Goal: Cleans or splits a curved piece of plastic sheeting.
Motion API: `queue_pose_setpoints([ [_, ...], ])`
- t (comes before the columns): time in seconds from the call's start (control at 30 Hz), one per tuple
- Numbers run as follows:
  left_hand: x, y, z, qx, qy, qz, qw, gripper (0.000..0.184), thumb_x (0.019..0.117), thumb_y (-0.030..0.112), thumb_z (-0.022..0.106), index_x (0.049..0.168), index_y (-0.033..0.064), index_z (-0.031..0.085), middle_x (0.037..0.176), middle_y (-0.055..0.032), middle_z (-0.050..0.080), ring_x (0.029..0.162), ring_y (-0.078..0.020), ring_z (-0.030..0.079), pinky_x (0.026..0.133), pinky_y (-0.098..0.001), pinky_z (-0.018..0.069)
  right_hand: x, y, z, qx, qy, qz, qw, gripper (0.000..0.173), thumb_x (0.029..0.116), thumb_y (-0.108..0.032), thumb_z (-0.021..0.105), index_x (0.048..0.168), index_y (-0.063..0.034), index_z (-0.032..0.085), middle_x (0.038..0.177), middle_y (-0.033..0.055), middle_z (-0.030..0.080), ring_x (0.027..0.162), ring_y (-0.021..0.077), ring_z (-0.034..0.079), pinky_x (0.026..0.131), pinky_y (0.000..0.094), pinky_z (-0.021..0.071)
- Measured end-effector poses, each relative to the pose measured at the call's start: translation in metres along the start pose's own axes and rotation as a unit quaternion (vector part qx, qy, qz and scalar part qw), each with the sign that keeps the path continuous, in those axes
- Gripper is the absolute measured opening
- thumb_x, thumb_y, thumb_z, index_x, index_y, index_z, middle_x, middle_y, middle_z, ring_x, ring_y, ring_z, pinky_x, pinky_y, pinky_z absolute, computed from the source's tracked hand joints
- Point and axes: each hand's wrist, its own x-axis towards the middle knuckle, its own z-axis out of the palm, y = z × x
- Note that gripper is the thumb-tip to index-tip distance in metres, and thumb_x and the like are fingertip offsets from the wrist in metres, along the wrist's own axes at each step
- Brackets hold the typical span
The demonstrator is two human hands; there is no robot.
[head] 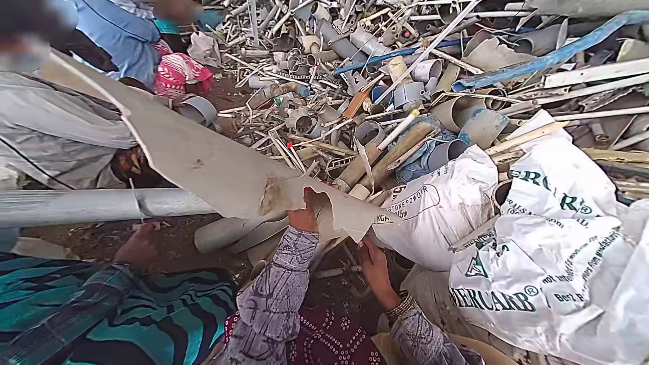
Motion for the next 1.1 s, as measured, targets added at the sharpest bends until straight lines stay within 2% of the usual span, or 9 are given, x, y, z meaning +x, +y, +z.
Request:
queue_pose_setpoints([
  [0.1,0.000,-0.002,-0.001,-0.009,0.002,-0.008,1.000,0.040,0.0974,-0.008,0.039,0.080,0.0185,0.063,0.073,0.0145,0.071,0.072,0.0047,0.068,0.072,-0.0179,0.0576,-0.013,-0.024,0.009,-0.013,0.033,-0.117,0.993,0.028,0.1023,-0.011,0.048,0.102,0.0088,0.067,0.061,0.0087,0.054,0.052,0.0164,0.052,0.052,0.0364,0.0456],
  [0.23,0.005,-0.006,-0.004,0.005,0.006,-0.005,1.000,0.040,0.0973,-0.005,0.043,0.075,0.0194,0.065,0.069,0.0145,0.069,0.068,0.0051,0.066,0.068,-0.0175,0.0565,0.003,0.001,-0.001,-0.037,-0.023,0.013,0.999,0.033,0.1078,-0.014,0.044,0.118,0.0102,0.064,0.074,0.0162,0.060,0.066,0.0266,0.057,0.068,0.0477,0.0480],
  [0.37,0.005,0.005,0.007,0.063,0.059,-0.073,0.994,0.031,0.1022,-0.005,0.042,0.081,0.0093,0.060,0.069,0.0127,0.066,0.070,0.0054,0.065,0.072,-0.0170,0.0566,-0.010,-0.025,0.002,-0.109,0.000,-0.097,0.989,0.028,0.1026,-0.013,0.049,0.106,0.0076,0.068,0.063,0.0187,0.061,0.056,0.0364,0.063,0.053,0.0522,0.0486],
  [0.47,0.001,0.003,0.008,0.071,0.058,-0.075,0.993,0.029,0.1021,-0.005,0.043,0.083,0.0078,0.061,0.070,0.0123,0.067,0.070,0.0056,0.066,0.072,-0.0166,0.0570,0.010,-0.020,-0.012,-0.163,-0.054,0.022,0.985,0.036,0.1091,-0.018,0.042,0.124,0.0065,0.064,0.086,0.0282,0.069,0.084,0.0482,0.069,0.075,0.0625,0.0508],
  [0.63,-0.008,0.003,0.016,0.086,0.068,-0.116,0.987,0.025,0.1031,-0.003,0.045,0.084,0.0042,0.060,0.072,0.0115,0.065,0.073,0.0066,0.064,0.075,-0.0159,0.0552,-0.007,-0.032,0.001,-0.158,0.049,-0.166,0.972,0.025,0.0987,-0.013,0.051,0.096,0.0045,0.069,0.056,0.0159,0.058,0.051,0.0370,0.063,0.046,0.0504,0.0472],
  [0.8,-0.004,0.004,0.015,0.089,0.081,-0.098,0.988,0.028,0.1028,-0.003,0.046,0.081,0.0067,0.060,0.069,0.0123,0.066,0.070,0.0067,0.065,0.071,-0.0156,0.0561,0.018,-0.026,-0.029,-0.169,-0.094,0.063,0.979,0.036,0.1106,-0.018,0.040,0.130,0.0036,0.061,0.098,0.0297,0.070,0.096,0.0488,0.068,0.084,0.0640,0.0494],
  [0.93,-0.011,0.003,0.019,0.081,0.067,-0.106,0.989,0.027,0.1023,-0.004,0.046,0.082,0.0065,0.060,0.070,0.0126,0.066,0.071,0.0069,0.065,0.073,-0.0158,0.0560,-0.005,-0.043,-0.012,-0.110,-0.026,-0.078,0.990,0.030,0.1039,-0.015,0.046,0.104,0.0066,0.067,0.066,0.0195,0.061,0.063,0.0387,0.064,0.058,0.0544,0.0480],
  [1.03,-0.010,0.002,0.018,0.075,0.065,-0.080,0.992,0.028,0.1004,-0.006,0.046,0.080,0.0067,0.060,0.070,0.0128,0.066,0.070,0.0072,0.065,0.072,-0.0157,0.0562,0.011,-0.007,-0.015,-0.094,-0.058,0.042,0.993,0.037,0.1091,-0.017,0.043,0.128,0.0077,0.063,0.089,0.0255,0.069,0.083,0.0397,0.068,0.079,0.0589,0.0512],
  [1.1,-0.009,0.002,0.019,0.067,0.066,-0.073,0.993,0.028,0.0995,-0.007,0.047,0.080,0.0074,0.061,0.070,0.0133,0.067,0.070,0.0074,0.065,0.072,-0.0156,0.0561,0.013,0.003,-0.011,-0.069,-0.058,0.063,0.994,0.036,0.1098,-0.017,0.041,0.124,0.0081,0.062,0.081,0.0197,0.063,0.073,0.0310,0.061,0.074,0.0516,0.0489],
])
